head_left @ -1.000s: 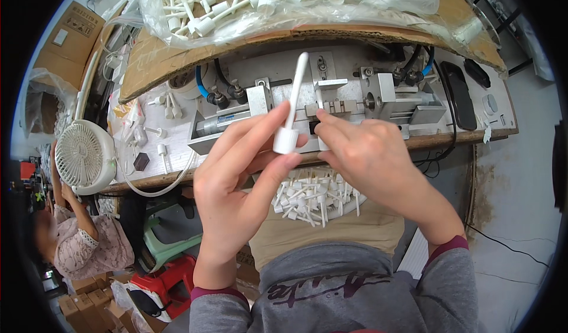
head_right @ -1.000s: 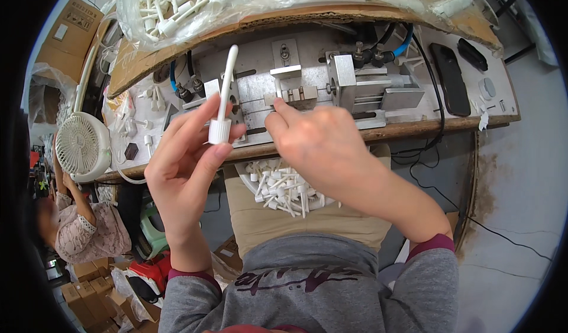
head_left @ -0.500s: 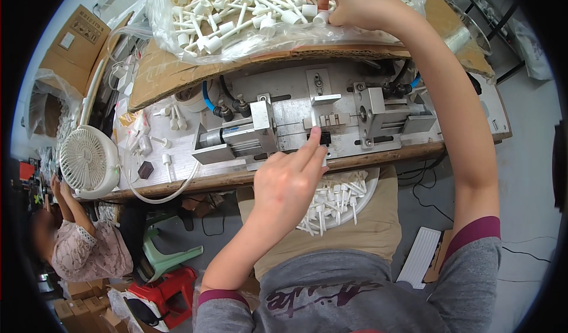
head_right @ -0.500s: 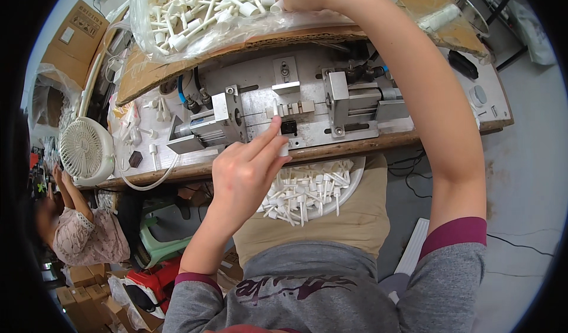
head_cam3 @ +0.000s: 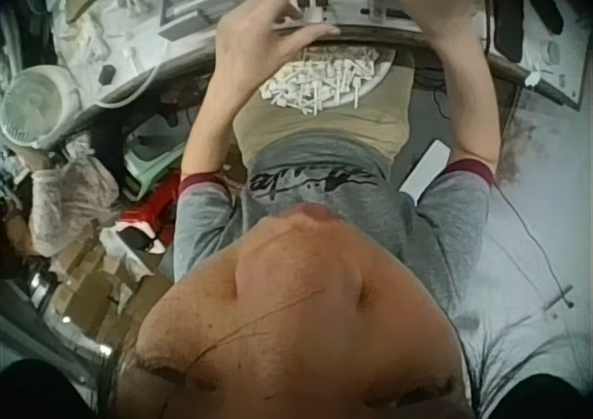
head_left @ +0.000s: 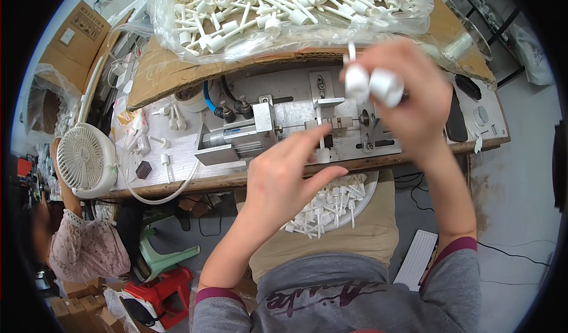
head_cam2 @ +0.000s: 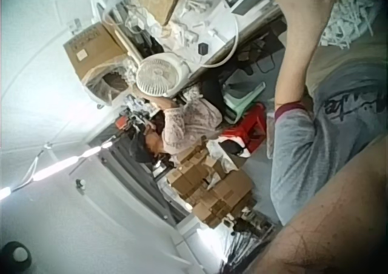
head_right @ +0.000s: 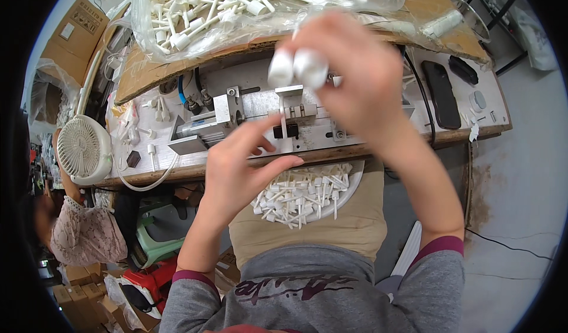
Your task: Manually assemble small white plastic pump or nozzle components using a jig or fixture on a workbench.
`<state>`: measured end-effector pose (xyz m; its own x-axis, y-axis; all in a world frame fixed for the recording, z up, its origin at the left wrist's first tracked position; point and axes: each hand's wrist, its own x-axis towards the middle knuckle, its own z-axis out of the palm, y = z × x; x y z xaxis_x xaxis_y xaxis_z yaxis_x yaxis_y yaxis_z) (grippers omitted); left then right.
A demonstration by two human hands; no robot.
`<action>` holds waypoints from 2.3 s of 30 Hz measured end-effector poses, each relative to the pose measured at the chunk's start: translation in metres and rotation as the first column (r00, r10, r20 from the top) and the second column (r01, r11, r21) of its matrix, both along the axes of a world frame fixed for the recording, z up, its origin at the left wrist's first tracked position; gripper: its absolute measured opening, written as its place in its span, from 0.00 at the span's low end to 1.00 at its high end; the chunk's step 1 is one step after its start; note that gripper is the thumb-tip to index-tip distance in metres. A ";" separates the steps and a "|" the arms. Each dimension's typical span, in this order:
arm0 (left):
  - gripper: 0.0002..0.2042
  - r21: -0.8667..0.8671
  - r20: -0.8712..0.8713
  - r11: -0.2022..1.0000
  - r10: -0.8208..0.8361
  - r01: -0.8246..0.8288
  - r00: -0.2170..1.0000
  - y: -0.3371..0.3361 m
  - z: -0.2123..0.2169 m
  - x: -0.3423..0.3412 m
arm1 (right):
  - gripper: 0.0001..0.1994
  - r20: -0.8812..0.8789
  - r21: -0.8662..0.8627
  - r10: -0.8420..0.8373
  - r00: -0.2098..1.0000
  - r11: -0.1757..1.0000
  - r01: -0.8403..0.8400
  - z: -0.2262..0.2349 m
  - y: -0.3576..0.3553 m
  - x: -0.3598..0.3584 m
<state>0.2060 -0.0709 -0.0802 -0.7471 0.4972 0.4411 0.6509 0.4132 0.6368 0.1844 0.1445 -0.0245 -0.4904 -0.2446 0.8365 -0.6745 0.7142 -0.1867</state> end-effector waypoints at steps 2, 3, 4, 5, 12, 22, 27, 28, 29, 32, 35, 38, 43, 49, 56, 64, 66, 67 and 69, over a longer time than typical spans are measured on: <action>0.31 0.363 0.198 0.931 -0.051 -0.025 0.979 0.001 0.015 0.007 | 0.18 -0.069 0.081 0.068 0.995 0.995 -0.062 -0.019 -0.012 0.021; 0.29 0.408 0.184 0.913 -0.069 -0.013 0.980 0.001 0.016 0.008 | 0.19 -0.062 0.113 0.066 0.996 0.992 -0.059 -0.027 -0.018 0.032; 0.27 0.452 0.170 0.892 -0.085 -0.001 0.982 0.001 0.016 0.009 | 0.21 -0.054 0.144 0.065 0.996 0.988 -0.057 -0.033 -0.023 0.040; 0.26 0.397 0.139 0.918 -0.066 0.005 0.988 0.001 0.018 0.011 | 0.21 -0.017 0.129 0.047 0.999 0.991 -0.044 -0.035 -0.023 0.043; 0.17 -0.066 -0.107 0.997 0.021 -0.028 0.994 -0.003 -0.003 0.019 | 0.17 0.277 -0.278 0.020 0.961 0.959 0.060 -0.042 -0.004 0.047; 0.14 -0.439 -0.291 0.894 -0.043 -0.094 0.956 0.008 -0.004 0.001 | 0.22 0.329 -0.567 0.274 0.904 0.822 -0.043 -0.044 -0.012 0.060; 0.14 -0.428 -0.210 0.904 -0.085 -0.014 0.974 0.002 0.010 -0.004 | 0.15 0.407 -0.236 0.076 0.910 0.971 0.024 -0.036 -0.009 0.072; 0.14 -0.367 -0.209 0.930 -0.064 -0.018 0.976 0.000 0.019 -0.008 | 0.15 0.397 -0.184 0.046 0.917 0.983 0.031 -0.041 -0.009 0.074; 0.13 -0.306 -0.207 0.952 -0.038 -0.028 0.978 -0.001 0.032 -0.015 | 0.15 0.385 -0.133 0.022 0.923 0.991 0.032 -0.046 -0.011 0.077; 0.11 0.000 -0.341 0.995 0.097 -0.103 0.935 0.000 0.063 -0.047 | 0.15 0.365 0.006 -0.060 0.929 0.998 0.062 -0.061 -0.016 0.078; 0.09 0.053 -0.589 0.989 0.141 -0.137 0.795 0.001 0.088 -0.094 | 0.13 0.389 0.063 -0.066 0.919 0.997 0.045 -0.069 -0.024 0.075; 0.17 -0.068 -0.375 0.963 0.216 -0.259 0.901 0.022 0.097 -0.119 | 0.10 0.391 0.252 -0.104 0.914 0.968 0.002 -0.077 -0.034 0.071; 0.21 -0.249 -0.383 0.885 0.283 -0.393 0.879 0.041 0.094 -0.135 | 0.08 0.284 0.408 -0.179 0.942 0.912 0.050 -0.070 -0.039 0.054; 0.18 -0.120 -0.243 0.952 0.247 -0.282 0.938 0.041 0.099 -0.131 | 0.09 0.325 0.432 -0.209 0.922 0.901 0.052 -0.065 -0.039 0.054; 0.13 0.220 -0.257 0.972 -0.019 0.078 0.966 0.005 0.072 -0.056 | 0.17 0.434 -0.027 -0.004 0.901 0.999 0.018 -0.017 -0.015 0.031; 0.14 -0.027 -0.100 0.998 -0.057 0.054 0.993 -0.010 0.020 0.013 | 0.29 0.373 0.254 -0.619 0.691 0.785 0.565 0.063 0.024 -0.064; 0.13 -0.099 -0.162 0.995 -0.011 -0.005 0.987 -0.007 0.006 0.015 | 0.31 0.419 0.386 -0.697 0.582 0.717 0.581 0.049 0.025 -0.091; 0.13 -0.135 -0.207 0.991 -0.006 -0.023 0.978 -0.005 0.002 0.015 | 0.33 0.432 0.451 -0.738 0.519 0.675 0.584 0.043 0.028 -0.100; 0.12 -0.168 -0.241 0.984 0.023 -0.066 0.970 -0.002 -0.015 0.012 | 0.29 0.421 0.401 -0.679 0.601 0.734 0.548 0.037 0.011 -0.091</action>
<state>0.2176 -0.0733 -0.0955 -0.6546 0.5504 0.5183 0.7530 0.5356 0.3823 0.0935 0.1555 0.0125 -0.9152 0.1447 0.3761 0.0942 0.9843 -0.1495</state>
